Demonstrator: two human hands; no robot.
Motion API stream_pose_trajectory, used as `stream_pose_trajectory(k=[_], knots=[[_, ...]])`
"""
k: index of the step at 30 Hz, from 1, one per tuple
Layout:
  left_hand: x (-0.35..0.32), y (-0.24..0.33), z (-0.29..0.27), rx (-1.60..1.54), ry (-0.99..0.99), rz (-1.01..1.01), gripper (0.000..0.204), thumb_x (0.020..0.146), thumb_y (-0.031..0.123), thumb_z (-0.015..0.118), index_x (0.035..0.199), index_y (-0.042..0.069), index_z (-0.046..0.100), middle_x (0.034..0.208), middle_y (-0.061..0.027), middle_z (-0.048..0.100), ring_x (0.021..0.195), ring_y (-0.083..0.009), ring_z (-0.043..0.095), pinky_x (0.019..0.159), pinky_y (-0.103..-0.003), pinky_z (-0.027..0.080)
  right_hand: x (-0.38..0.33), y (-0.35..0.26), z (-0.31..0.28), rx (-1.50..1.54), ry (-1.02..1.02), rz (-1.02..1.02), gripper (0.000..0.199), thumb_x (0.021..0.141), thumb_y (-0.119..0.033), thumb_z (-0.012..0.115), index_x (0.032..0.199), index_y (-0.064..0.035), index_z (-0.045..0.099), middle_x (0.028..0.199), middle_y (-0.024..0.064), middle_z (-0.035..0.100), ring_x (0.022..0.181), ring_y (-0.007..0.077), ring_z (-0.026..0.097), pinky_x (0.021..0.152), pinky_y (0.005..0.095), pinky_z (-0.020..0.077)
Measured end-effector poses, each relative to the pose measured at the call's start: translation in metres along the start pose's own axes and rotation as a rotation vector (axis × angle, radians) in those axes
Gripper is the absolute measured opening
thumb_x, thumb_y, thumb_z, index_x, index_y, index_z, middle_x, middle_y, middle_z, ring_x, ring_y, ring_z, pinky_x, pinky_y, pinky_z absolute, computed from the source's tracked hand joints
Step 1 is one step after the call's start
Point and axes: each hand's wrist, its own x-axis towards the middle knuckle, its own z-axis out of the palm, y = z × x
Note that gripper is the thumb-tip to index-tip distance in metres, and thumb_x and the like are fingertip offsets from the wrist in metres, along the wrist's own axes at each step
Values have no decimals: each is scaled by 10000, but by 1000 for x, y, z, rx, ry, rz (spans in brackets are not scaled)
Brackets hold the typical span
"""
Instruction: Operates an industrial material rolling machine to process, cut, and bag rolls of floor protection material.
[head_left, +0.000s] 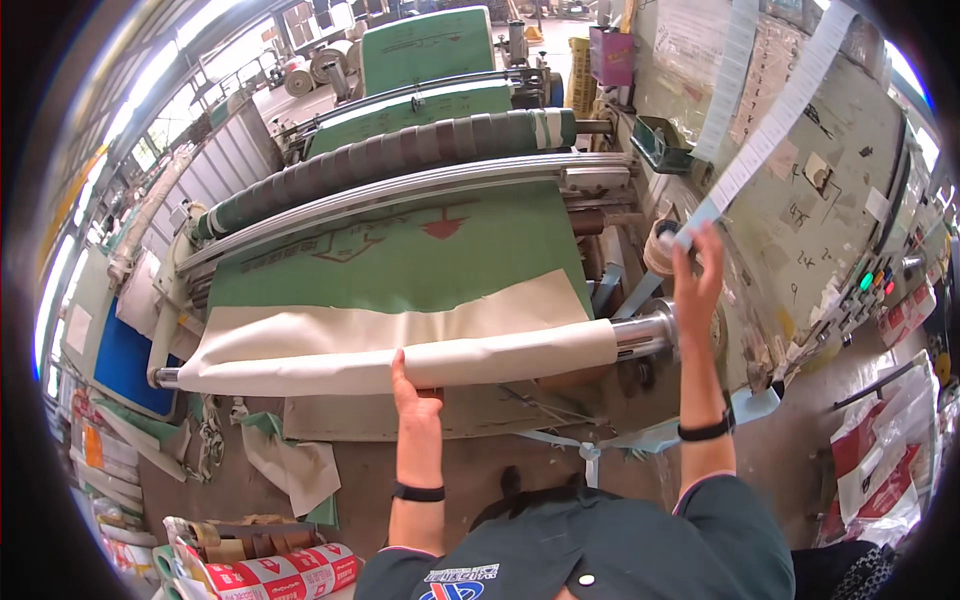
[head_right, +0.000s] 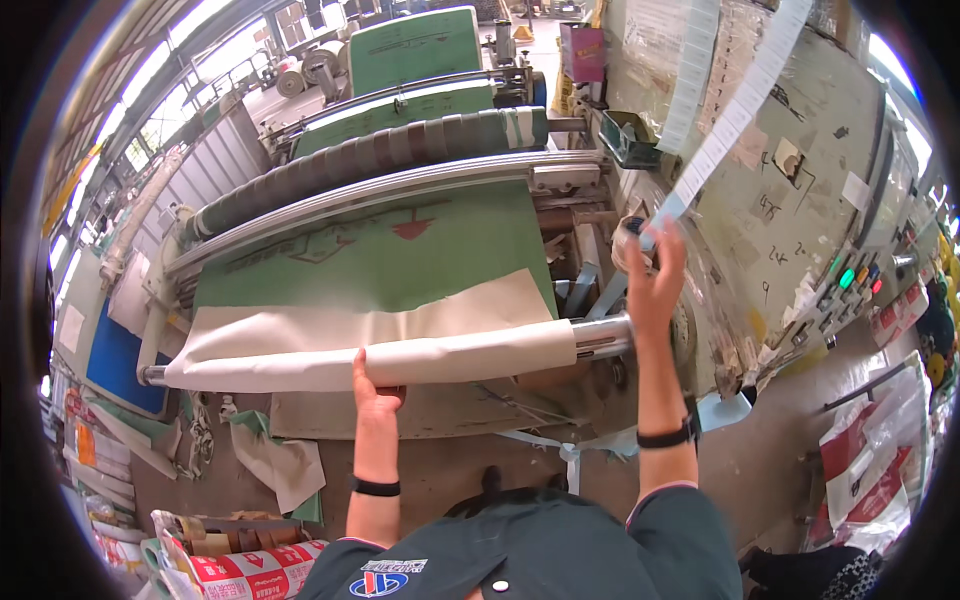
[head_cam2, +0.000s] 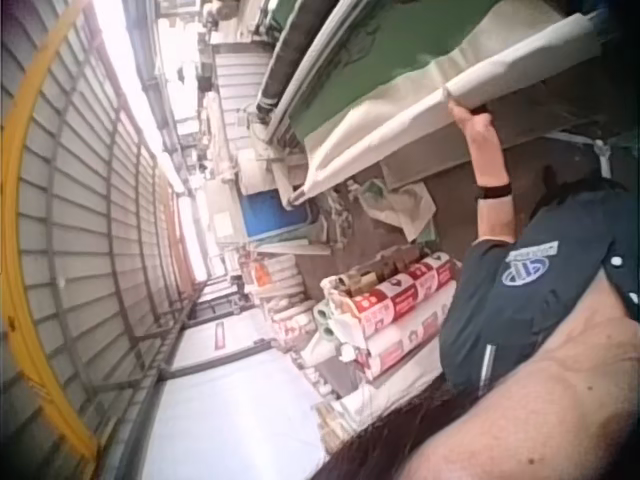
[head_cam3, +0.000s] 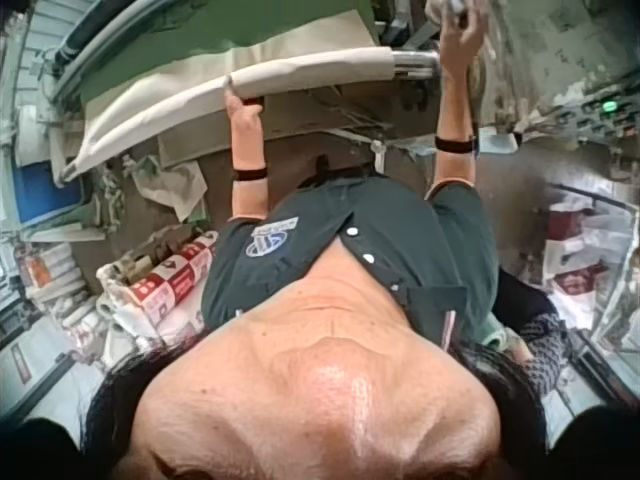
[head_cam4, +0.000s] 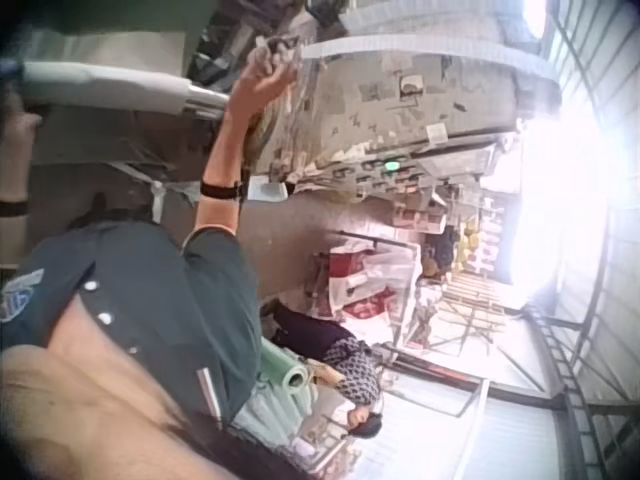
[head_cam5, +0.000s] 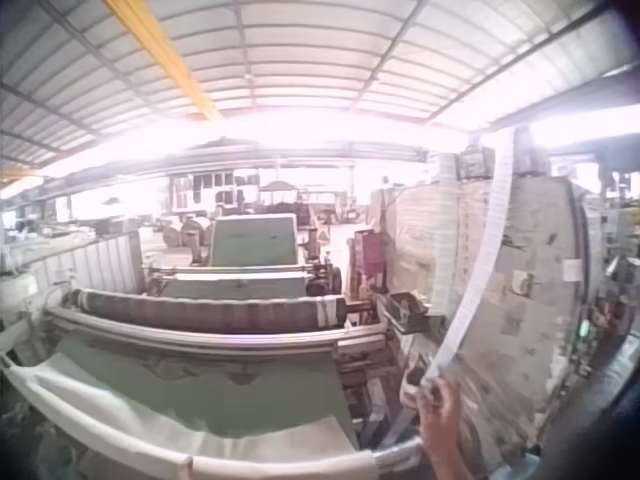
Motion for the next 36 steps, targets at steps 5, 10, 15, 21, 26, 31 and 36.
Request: stream_pose_trajectory(k=[5, 10, 15, 21, 26, 31, 36], knots=[[-30, 19, -13, -192, -153, -121, 686, 851, 409, 636, 1331, -11, 383, 1374, -128, 412, 1242, -234, 446, 1077, -352, 350, -103, -38, 6, 285, -587, -93, 57, 834, -41, 646, 885, -17, 636, 982, 137, 656, 961, 291, 616, 858, 368, 485], [-71, 11, -24, -41, -261, 101, 789, 918, 378, 551, 1483, -7, 159, 1500, -132, 270, 1412, -237, 236, 1165, -334, 118, -166, -64, 21, 457, -897, 34, 71, 800, -33, 677, 868, -26, 659, 922, 94, 685, 916, 275, 631, 827, 354, 506], [-64, -16, -4, 1292, -313, 1028, 662, 945, 419, 496, 1426, -1, 321, 1500, -174, 300, 1406, -254, 272, 1142, -365, 197, -164, -69, 17, 453, -946, 39, 166, 769, -25, 693, 933, -26, 667, 946, 102, 684, 904, 265, 632, 798, 351, 516], [29, -12, 65, 1744, -394, 1469, 531, 919, 445, 521, 1200, 0, 591, 1280, -219, 552, 1244, -359, 472, 1050, -464, 353, -155, -68, -47, 257, -841, 233, 313, 738, -31, 708, 1046, -36, 655, 1009, 121, 668, 901, 242, 622, 749, 315, 511], [76, 15, 131, 1889, -450, 1760, 401, 801, 329, 672, 1076, 40, 638, 1278, -159, 542, 1219, -321, 466, 1046, -503, 321, -163, -63, -99, 125, -605, 428, 97, 844, -13, 637, 939, -11, 660, 928, 118, 671, 805, 203, 638, 729, 281, 500], [-40, -62, 167, 1093, -966, 1389, 211, 923, 152, 572, 1078, 20, 627, 1105, -126, 635, 973, -254, 606, 880, -350, 452, -189, -31, -192, 170, -122, 732, 112, 880, -57, 578, 886, 29, 650, 911, 64, 664, 776, 134, 584, 721, 248, 467], [-120, -204, 130, 1104, -1515, 512, 214, 933, 97, 564, 1123, 9, 610, 1017, -76, 655, 885, -149, 610, 798, -269, 473, -186, -1, -233, 152, 202, 653, 319, 956, -242, 465, 968, 19, 648, 1040, 81, 629, 949, 130, 557, 840, 277, 438]])
